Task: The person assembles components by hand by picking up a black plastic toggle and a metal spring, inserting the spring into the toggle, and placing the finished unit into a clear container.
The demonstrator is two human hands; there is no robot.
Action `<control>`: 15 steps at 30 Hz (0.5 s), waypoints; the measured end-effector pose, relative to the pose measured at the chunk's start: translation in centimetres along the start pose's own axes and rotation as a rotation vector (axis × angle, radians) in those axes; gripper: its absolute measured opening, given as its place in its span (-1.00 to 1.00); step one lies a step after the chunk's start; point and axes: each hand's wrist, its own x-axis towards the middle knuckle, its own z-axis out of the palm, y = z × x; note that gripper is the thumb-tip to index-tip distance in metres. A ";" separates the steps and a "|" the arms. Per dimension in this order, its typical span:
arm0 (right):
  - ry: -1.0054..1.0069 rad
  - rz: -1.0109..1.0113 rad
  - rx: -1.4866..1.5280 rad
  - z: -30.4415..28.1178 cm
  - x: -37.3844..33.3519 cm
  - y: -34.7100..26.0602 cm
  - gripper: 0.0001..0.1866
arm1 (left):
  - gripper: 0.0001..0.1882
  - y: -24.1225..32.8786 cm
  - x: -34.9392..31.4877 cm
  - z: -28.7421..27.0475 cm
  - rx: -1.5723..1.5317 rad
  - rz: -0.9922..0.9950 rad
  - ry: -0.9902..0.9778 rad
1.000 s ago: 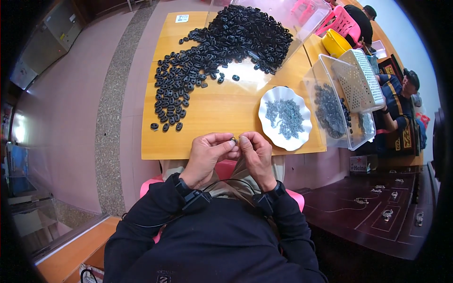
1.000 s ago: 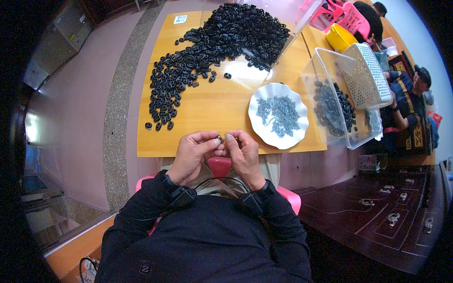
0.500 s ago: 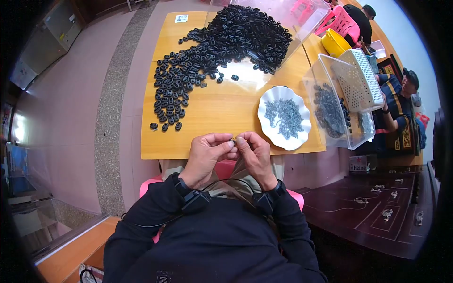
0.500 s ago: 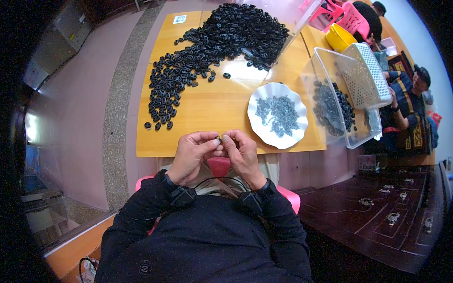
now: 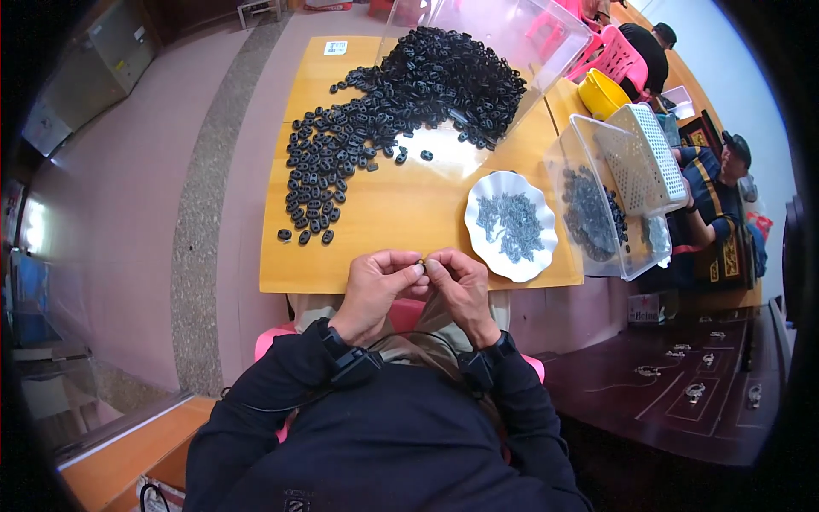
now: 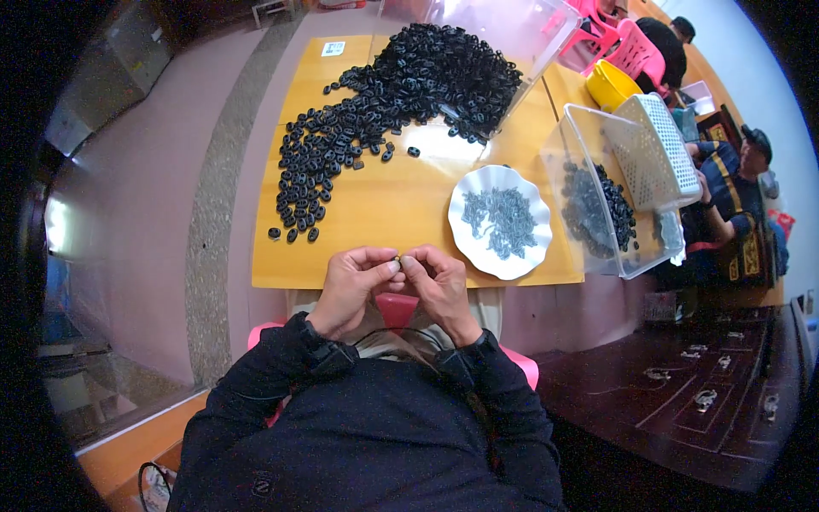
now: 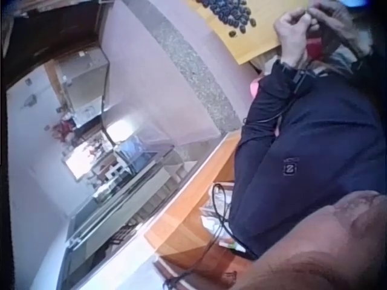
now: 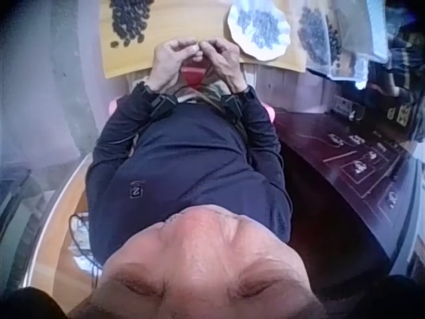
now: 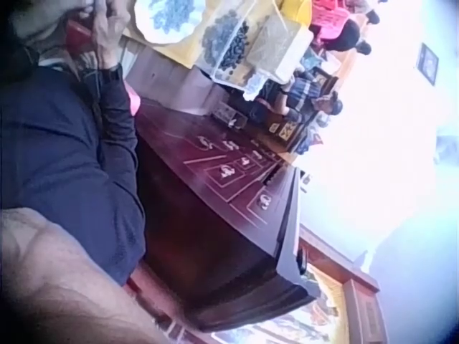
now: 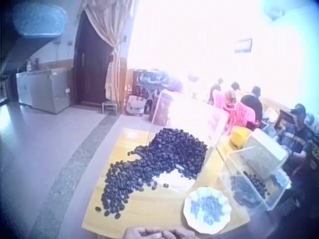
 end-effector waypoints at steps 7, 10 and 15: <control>0.051 0.023 0.243 0.1 0.3 0.6 -0.83 | -0.80 0.4 0.0 0.3 -0.031 0.031 -0.018; 0.072 0.050 0.259 0.0 0.7 -0.5 -0.84 | -0.80 0.6 0.1 0.1 -0.050 0.040 -0.014; 0.087 -0.016 0.123 -0.3 3.2 -3.2 -0.83 | -0.80 1.3 0.5 -0.3 -0.123 0.044 0.034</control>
